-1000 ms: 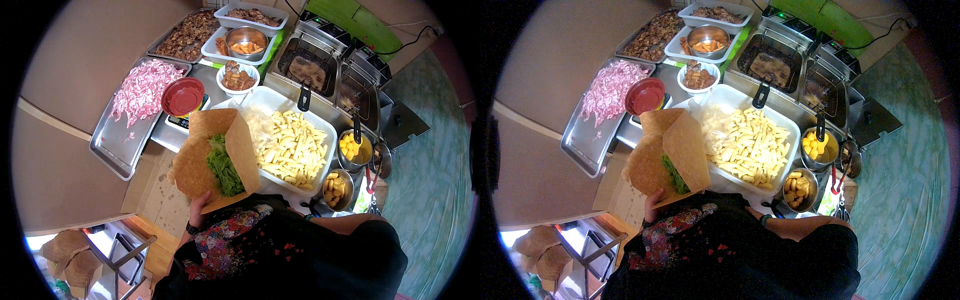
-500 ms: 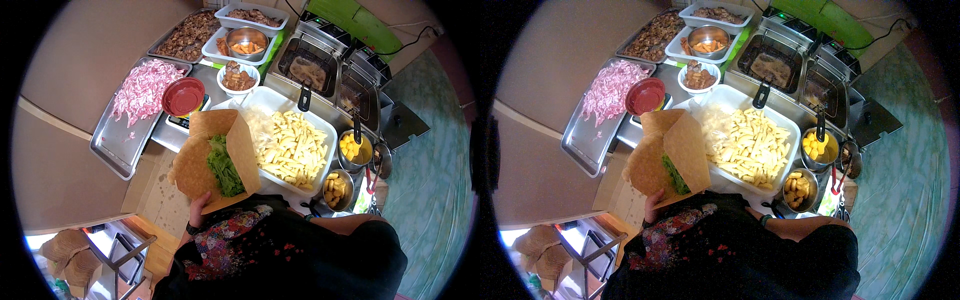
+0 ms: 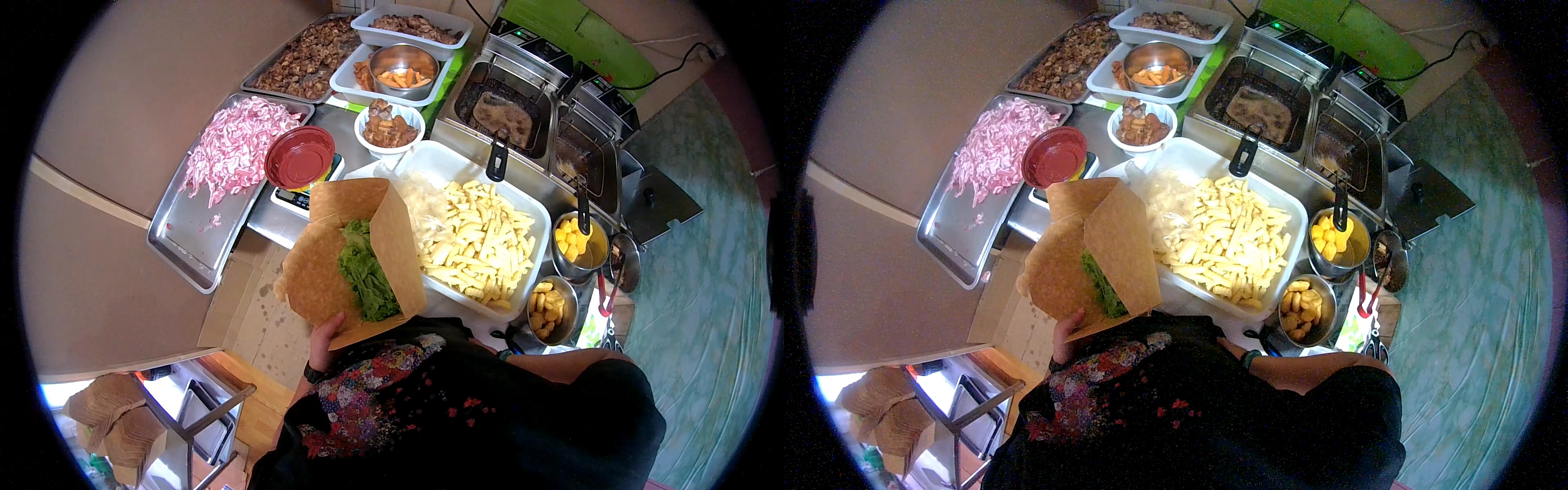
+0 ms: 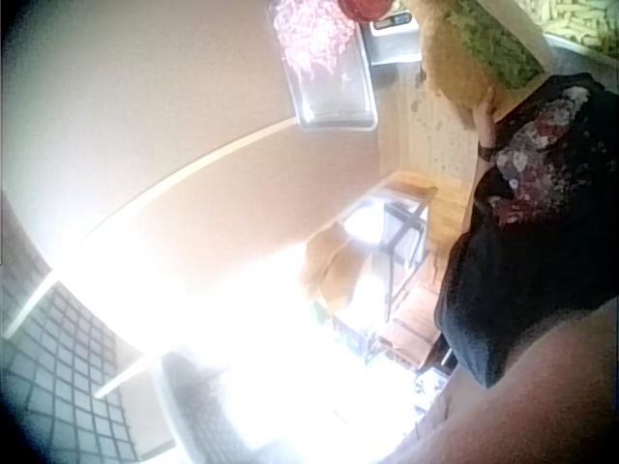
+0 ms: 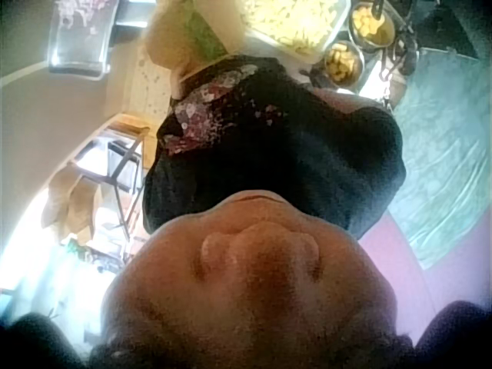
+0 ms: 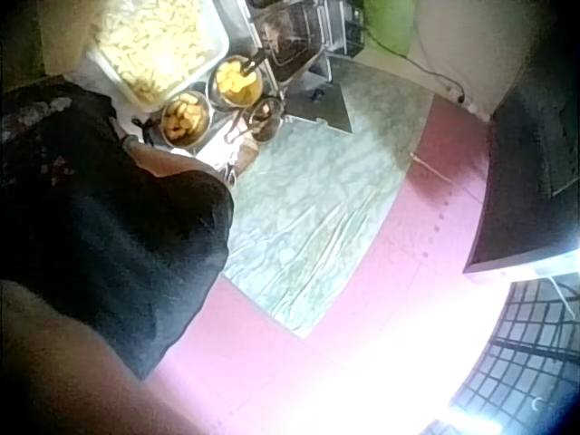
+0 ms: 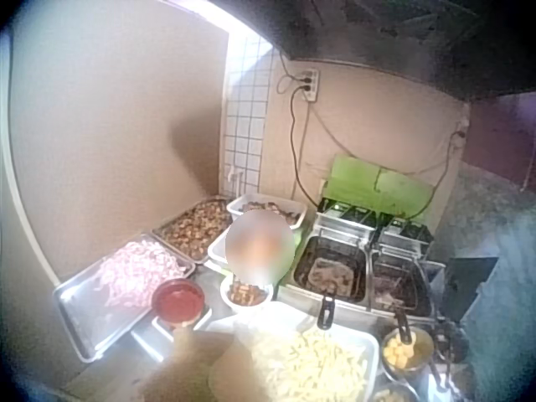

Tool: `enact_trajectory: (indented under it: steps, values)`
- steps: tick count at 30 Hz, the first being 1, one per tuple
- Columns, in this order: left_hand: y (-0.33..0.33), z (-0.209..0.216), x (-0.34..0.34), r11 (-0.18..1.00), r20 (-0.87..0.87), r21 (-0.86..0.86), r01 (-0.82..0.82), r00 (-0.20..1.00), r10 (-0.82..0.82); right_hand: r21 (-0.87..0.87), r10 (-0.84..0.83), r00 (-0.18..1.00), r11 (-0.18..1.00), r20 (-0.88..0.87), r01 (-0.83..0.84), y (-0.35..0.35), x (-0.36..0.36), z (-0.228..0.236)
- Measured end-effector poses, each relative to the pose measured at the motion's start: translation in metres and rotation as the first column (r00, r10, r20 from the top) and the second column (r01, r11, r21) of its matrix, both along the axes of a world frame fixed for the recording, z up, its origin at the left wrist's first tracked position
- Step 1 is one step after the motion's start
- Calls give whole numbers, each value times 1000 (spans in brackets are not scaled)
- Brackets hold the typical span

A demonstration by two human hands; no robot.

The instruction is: The person uses gloved hands and tongs to place meat, fries, and yellow items from containers onto a scale, then transfers them into a paper bag with lettuce.

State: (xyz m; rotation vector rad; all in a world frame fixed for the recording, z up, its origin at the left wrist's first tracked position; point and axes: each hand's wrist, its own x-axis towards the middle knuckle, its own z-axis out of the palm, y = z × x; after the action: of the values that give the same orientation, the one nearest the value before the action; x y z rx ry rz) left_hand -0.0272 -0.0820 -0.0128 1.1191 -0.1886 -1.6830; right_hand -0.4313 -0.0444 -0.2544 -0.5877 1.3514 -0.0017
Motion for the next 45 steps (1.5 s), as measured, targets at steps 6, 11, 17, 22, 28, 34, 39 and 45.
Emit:
enact_trajectory:
  steps: [6, 11, 17, 22, 28, 34, 39, 45]
  values:
    - [1, -1, -3, 999, -5, -12, -43, 999, 43, 142, -12, 1000, 990, 26, 9, -3, 1, 5]
    - [2, -4, -1, 997, -20, -66, -30, 999, 28, -68, 113, 992, 992, 56, -109, 5, -10, -29]
    - [-3, -9, -2, 996, -75, -86, -20, 997, 14, -68, 119, 992, 991, 46, -116, 2, -7, -6]
    - [1, -1, -6, 989, -39, -121, -80, 996, 75, -88, 180, 982, 981, 57, -175, 5, -11, -26]
    - [-1, 1, -4, 995, -40, -93, -34, 999, 31, 60, 105, 994, 992, 42, -107, 1, -8, -20]
    - [4, -20, 3, 997, -13, -69, -45, 999, 44, -193, 134, 989, 974, 65, -119, -10, 9, 60]
    - [1, -10, 2, 999, -41, -30, -35, 999, 34, -101, 91, 995, 991, 36, -87, 8, -15, -32]
    - [0, -16, 0, 997, -37, -70, -30, 999, 27, -26, 70, 998, 997, 6, -69, -3, -3, 3]
